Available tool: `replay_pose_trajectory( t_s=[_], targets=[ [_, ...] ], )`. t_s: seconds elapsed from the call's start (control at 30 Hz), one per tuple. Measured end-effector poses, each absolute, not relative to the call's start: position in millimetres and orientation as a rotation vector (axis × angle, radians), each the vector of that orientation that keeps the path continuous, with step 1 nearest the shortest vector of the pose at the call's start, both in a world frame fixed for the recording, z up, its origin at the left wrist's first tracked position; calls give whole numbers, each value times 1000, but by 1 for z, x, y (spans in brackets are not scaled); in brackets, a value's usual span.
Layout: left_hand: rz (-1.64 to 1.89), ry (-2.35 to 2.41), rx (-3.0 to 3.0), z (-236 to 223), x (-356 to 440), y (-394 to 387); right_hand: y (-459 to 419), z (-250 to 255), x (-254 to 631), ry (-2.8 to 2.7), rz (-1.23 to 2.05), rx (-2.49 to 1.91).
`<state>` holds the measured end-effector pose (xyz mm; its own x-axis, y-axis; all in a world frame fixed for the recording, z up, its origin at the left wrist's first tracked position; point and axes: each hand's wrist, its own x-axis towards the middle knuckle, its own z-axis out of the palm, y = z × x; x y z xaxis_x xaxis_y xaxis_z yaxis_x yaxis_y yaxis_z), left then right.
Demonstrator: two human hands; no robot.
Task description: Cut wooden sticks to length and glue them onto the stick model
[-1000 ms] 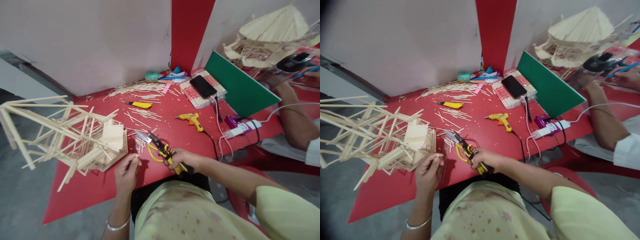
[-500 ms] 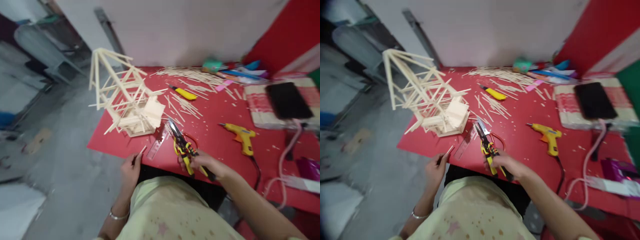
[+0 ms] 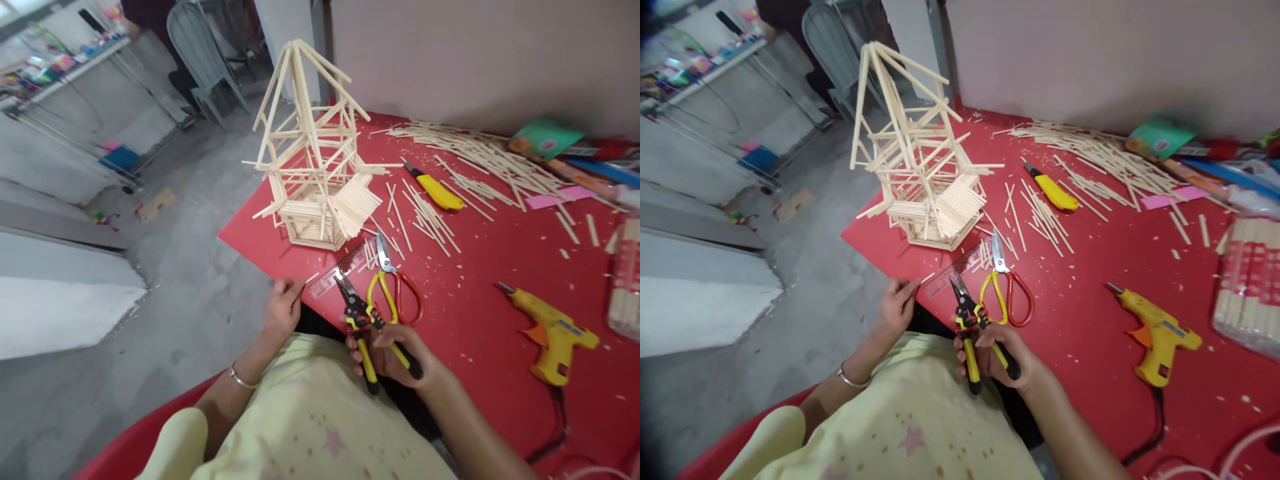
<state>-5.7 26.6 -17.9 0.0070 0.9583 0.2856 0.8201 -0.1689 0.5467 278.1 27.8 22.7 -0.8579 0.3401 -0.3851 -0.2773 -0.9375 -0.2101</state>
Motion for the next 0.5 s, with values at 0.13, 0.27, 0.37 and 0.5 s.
replay_pose_trajectory(
  t_s=[0.13,0.27,0.37,0.5],
  targets=[
    [870,1881,2066,-17,-3,27,26,21,279,-205,2749,-585],
    [901,1890,2058,-14,-2,29,24,19,279,-191,2740,-602],
    [883,1875,2074,-10,-2,29,24,19,280,-196,2737,-591],
    [872,1871,2068,-7,0,29,25,21,280,-252,2765,-584]
  ],
)
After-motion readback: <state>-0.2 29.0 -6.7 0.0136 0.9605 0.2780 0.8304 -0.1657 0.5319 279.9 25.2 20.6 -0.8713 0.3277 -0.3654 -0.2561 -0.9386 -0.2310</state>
